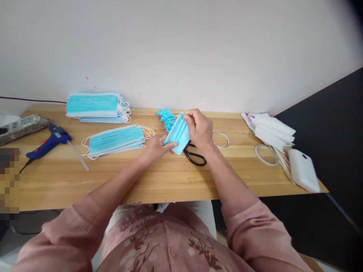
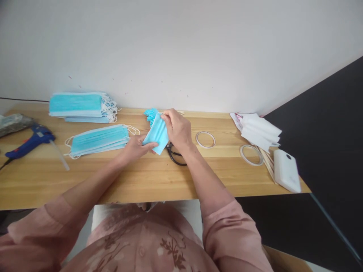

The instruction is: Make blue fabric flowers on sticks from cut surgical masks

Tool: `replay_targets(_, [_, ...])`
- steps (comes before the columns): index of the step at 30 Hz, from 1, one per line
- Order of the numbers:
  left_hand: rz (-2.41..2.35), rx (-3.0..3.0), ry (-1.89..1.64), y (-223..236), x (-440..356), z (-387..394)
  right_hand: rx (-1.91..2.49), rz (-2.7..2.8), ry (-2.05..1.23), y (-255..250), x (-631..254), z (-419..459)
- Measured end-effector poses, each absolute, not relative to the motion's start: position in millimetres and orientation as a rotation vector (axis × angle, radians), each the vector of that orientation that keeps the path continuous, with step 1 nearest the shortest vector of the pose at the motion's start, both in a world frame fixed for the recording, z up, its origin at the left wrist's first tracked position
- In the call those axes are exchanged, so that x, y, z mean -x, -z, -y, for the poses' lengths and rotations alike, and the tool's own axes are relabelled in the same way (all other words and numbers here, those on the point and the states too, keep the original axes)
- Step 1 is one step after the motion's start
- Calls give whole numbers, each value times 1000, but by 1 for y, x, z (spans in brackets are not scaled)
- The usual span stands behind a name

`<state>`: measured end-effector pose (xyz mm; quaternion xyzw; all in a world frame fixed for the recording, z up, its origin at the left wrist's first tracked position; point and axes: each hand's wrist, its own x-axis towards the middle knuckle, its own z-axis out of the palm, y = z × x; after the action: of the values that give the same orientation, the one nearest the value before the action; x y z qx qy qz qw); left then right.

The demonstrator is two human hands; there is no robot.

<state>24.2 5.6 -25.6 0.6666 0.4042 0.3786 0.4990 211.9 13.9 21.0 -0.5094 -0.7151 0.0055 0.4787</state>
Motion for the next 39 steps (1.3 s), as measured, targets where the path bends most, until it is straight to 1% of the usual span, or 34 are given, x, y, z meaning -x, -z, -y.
replay_targets(7, [-1024, -1678, -844, 20, -22, -4, 1134, 1804, -86, -21, -212, -14])
replay_targets(10, [-957, -1713, -820, 10, -15, -9, 1107, 1822, -121, -22, -212, -14])
replay_targets(13, [-852, -1678, -954, -9, -5, -16, 1069, 1850, -108, -24, -213, -13])
replay_targets(16, [-898, -1732, -1016, -29, -1, -22, 1008, 1906, -74, -23, -213, -13])
replay_targets(22, [-864, -1905, -789, -42, -18, -26, 973, 1956, -44, -22, -212, -14])
replay_targets(24, [-899, -1883, -814, -41, -24, -26, 969, 1922, -119, -23, -211, -13])
replay_targets(26, [-953, -1823, -898, -39, -29, -27, 1019, 1825, -263, -24, -212, -14])
replay_targets(30, [-1002, -1607, -1141, -31, -34, -31, 1092, 1550, -702, -23, -215, -19])
replay_targets(33, [-991, -1475, -1292, -21, -37, -36, 1065, 1476, -988, -20, -212, -21])
replay_targets(36, [-963, -1377, -1372, -10, -39, -37, 1078, 1452, -1096, -15, -204, -21])
replay_targets(39, [-953, -1304, -1421, -4, -38, -34, 1102, 1444, -1066, -6, -195, -21])
